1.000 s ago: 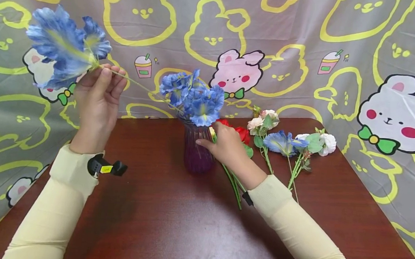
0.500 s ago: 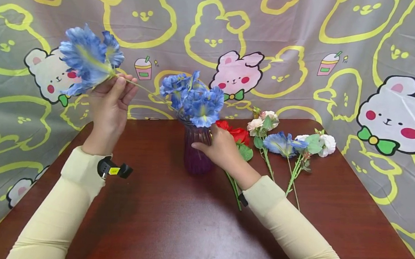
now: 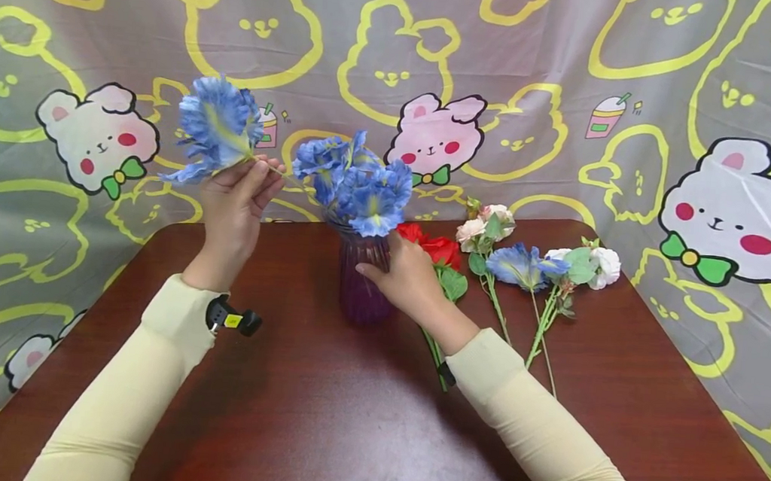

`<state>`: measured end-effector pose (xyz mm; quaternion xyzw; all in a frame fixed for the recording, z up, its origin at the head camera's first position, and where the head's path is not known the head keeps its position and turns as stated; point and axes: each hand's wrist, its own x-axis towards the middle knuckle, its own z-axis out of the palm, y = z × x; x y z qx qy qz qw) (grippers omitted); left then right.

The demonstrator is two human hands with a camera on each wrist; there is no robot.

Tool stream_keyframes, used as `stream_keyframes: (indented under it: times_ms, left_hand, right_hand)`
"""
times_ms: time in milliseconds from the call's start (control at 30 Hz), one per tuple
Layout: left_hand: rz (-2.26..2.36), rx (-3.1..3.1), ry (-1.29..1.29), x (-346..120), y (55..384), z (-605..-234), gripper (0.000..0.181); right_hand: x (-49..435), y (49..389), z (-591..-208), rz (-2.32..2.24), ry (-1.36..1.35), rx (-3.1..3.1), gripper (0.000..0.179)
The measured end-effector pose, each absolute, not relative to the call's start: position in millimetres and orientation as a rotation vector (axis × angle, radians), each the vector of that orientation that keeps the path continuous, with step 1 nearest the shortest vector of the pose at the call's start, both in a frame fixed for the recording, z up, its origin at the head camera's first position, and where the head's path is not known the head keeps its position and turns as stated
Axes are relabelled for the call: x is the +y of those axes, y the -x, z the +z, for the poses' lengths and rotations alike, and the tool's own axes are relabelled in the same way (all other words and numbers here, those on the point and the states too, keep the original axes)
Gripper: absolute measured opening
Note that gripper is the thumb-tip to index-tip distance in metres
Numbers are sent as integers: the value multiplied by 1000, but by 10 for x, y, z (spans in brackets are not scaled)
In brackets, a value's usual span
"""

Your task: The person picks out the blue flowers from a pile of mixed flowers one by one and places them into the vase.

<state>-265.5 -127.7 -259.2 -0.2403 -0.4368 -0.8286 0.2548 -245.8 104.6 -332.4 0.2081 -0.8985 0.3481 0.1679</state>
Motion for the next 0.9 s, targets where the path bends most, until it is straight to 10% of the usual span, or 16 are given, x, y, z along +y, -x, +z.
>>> stream_keyframes:
  times_ms: [900]
  left_hand:
    - [-2258, -1547, 405, -1023, 2929, -2883, 11]
  right_hand:
    - [1047, 2431, -3320, 1021, -566, -2577, 58]
